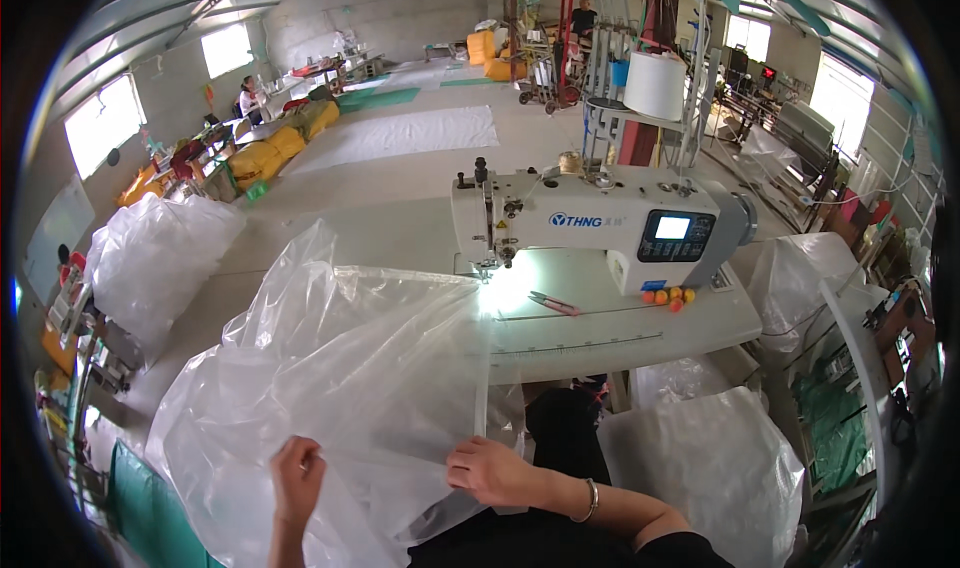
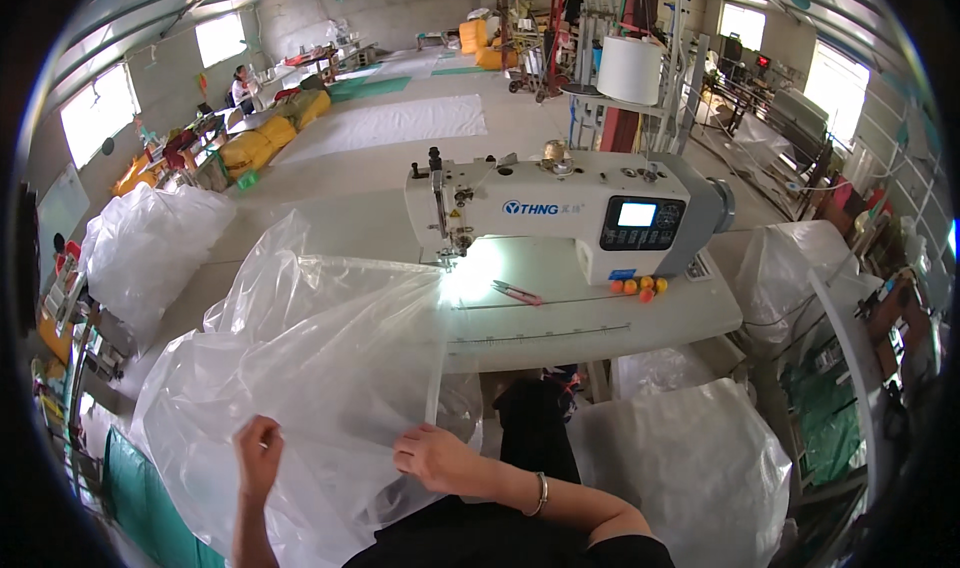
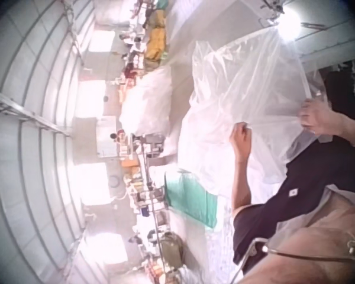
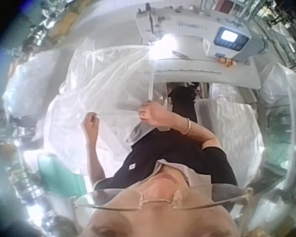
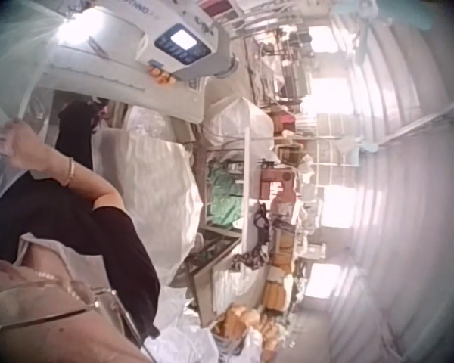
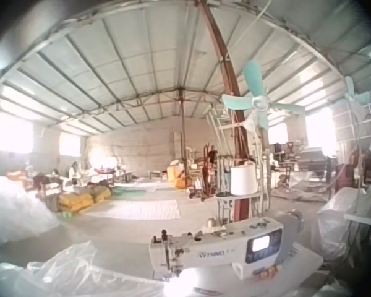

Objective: The person aligns and sews large white plastic sheets using an industrial sewing machine. They repeatedly fold edges, guide the material under the needle, and adjust the sheet to maintain alignment while sewing.

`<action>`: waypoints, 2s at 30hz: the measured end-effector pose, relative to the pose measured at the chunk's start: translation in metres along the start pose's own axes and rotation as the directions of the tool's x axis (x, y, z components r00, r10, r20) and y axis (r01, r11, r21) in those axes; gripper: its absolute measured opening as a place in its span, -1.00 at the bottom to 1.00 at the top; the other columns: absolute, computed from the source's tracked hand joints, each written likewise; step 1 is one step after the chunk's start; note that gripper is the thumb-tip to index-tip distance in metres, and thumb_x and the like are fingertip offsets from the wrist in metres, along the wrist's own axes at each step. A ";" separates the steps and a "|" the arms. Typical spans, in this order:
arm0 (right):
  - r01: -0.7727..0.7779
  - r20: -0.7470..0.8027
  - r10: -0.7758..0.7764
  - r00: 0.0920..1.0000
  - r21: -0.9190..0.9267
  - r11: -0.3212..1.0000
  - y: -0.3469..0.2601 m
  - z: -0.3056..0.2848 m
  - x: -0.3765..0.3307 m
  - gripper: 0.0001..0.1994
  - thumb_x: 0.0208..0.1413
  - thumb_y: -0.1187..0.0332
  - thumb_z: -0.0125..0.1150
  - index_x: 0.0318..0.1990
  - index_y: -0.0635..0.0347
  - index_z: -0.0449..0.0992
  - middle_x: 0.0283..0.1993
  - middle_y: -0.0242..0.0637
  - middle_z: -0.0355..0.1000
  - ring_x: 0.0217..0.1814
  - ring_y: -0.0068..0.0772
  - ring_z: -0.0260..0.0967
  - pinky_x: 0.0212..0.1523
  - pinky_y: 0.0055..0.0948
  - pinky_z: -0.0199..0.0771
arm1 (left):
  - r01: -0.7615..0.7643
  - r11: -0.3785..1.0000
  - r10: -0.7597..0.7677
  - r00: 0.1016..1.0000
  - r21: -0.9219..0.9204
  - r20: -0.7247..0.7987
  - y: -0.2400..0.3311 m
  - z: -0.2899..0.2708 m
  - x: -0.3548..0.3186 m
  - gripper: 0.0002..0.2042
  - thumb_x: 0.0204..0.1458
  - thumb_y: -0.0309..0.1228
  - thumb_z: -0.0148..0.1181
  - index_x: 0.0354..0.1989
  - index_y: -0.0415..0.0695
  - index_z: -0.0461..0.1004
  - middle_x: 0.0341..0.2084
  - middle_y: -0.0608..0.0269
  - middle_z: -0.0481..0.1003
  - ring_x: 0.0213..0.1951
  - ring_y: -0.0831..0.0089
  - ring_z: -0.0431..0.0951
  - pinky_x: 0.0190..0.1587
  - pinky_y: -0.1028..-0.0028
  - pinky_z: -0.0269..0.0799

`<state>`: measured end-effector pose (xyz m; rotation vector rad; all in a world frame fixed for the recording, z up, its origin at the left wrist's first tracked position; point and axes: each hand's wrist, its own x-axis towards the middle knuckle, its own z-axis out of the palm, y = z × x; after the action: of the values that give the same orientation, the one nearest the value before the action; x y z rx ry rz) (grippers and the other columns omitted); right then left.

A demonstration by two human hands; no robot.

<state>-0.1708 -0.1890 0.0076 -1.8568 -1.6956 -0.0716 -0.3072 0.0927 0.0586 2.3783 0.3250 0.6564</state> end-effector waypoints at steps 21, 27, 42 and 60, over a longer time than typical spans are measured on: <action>0.004 -0.157 0.001 0.988 0.034 0.999 -0.011 0.048 -0.029 -0.81 -0.17 0.41 0.18 -0.32 0.12 0.44 -0.21 -0.27 0.37 -0.07 -0.20 0.34 0.03 -0.21 0.30 | -0.040 0.949 0.193 0.858 -0.313 0.476 0.070 0.164 0.022 -0.70 -0.11 -0.50 0.22 -0.14 -0.26 0.46 -0.36 0.12 0.49 -0.37 0.29 0.52 -0.30 0.37 0.45; -0.402 -0.434 0.506 0.745 0.314 0.860 0.026 0.040 -0.061 -0.67 -0.10 0.32 0.37 -0.17 0.18 0.45 -0.10 -0.24 0.41 -0.09 -0.24 0.40 -0.08 -0.30 0.40 | -0.098 0.980 0.173 0.849 -0.173 0.500 0.059 0.164 0.015 -0.67 -0.16 -0.49 0.19 -0.14 -0.25 0.46 -0.57 0.12 0.48 -0.47 0.19 0.53 -0.35 0.31 0.42; -0.352 0.079 0.865 0.496 0.929 0.117 0.079 0.045 -0.047 -0.75 0.20 0.26 0.11 -0.22 0.34 0.48 -0.46 -0.33 0.47 -0.37 -0.57 0.41 -0.32 -0.55 0.40 | -0.072 0.976 0.170 0.845 -0.207 0.506 0.097 0.142 0.027 -0.60 -0.20 -0.54 0.16 -0.08 -0.28 0.46 -0.58 0.12 0.43 -0.52 0.26 0.45 -0.38 0.38 0.40; -0.417 -0.005 0.899 0.437 0.885 0.208 0.045 0.009 -0.029 -0.67 0.24 0.25 0.07 -0.40 0.40 0.51 -0.61 -0.30 0.39 -0.57 -0.60 0.32 -0.53 -0.54 0.31 | -0.473 0.876 0.466 0.779 -0.093 0.419 0.088 0.248 0.177 -0.78 0.06 -0.45 0.05 -0.17 -0.28 0.47 -0.17 -0.03 0.46 -0.05 0.07 0.45 0.02 0.22 0.36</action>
<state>-0.1375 -0.2106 -0.0300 -1.4559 -0.1650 0.4555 -0.0201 -0.0353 0.0148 2.5531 -0.4795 0.3127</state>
